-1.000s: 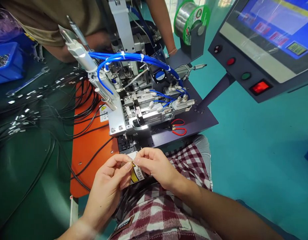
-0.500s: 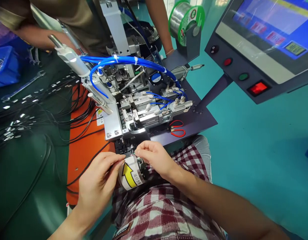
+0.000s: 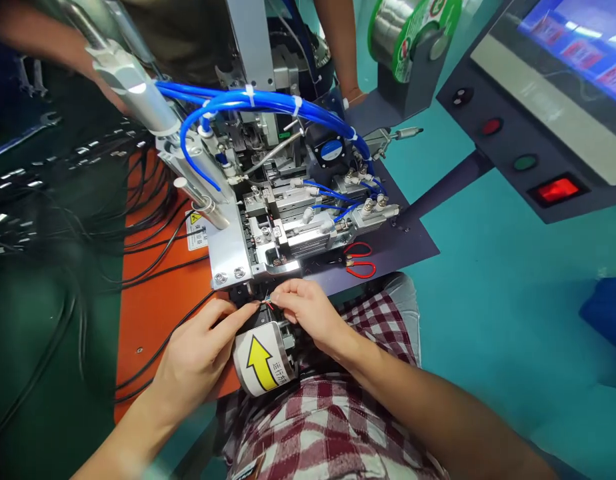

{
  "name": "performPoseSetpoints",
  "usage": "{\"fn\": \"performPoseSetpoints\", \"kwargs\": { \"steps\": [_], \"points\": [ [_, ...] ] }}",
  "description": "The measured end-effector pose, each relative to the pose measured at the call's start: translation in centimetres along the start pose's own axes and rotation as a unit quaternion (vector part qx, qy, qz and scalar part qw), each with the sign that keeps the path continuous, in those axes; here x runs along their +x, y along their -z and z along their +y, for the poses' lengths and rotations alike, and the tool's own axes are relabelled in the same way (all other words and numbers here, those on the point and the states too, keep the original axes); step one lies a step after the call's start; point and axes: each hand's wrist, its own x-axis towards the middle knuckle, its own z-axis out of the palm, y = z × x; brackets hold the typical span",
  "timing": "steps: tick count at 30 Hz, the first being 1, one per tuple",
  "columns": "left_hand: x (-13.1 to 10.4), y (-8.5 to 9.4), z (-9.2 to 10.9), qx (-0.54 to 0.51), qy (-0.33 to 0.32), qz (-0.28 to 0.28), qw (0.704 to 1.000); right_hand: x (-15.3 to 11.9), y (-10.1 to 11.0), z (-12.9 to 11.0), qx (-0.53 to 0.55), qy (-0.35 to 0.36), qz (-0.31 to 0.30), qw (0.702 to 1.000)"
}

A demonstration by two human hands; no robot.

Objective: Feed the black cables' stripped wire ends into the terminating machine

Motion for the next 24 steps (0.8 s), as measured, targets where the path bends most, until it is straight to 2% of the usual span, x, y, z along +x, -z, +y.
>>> {"fn": "performPoseSetpoints", "kwargs": {
  "steps": [15,24],
  "points": [
    [0.19,-0.12,0.1,-0.002,0.003,0.004,1.0,0.28,0.37,0.3,-0.012,-0.008,-0.003,1.0],
    [-0.12,-0.28,0.0,-0.017,0.002,-0.013,1.0,0.31,0.48,0.41,-0.013,-0.004,-0.01,1.0]
  ]
}}
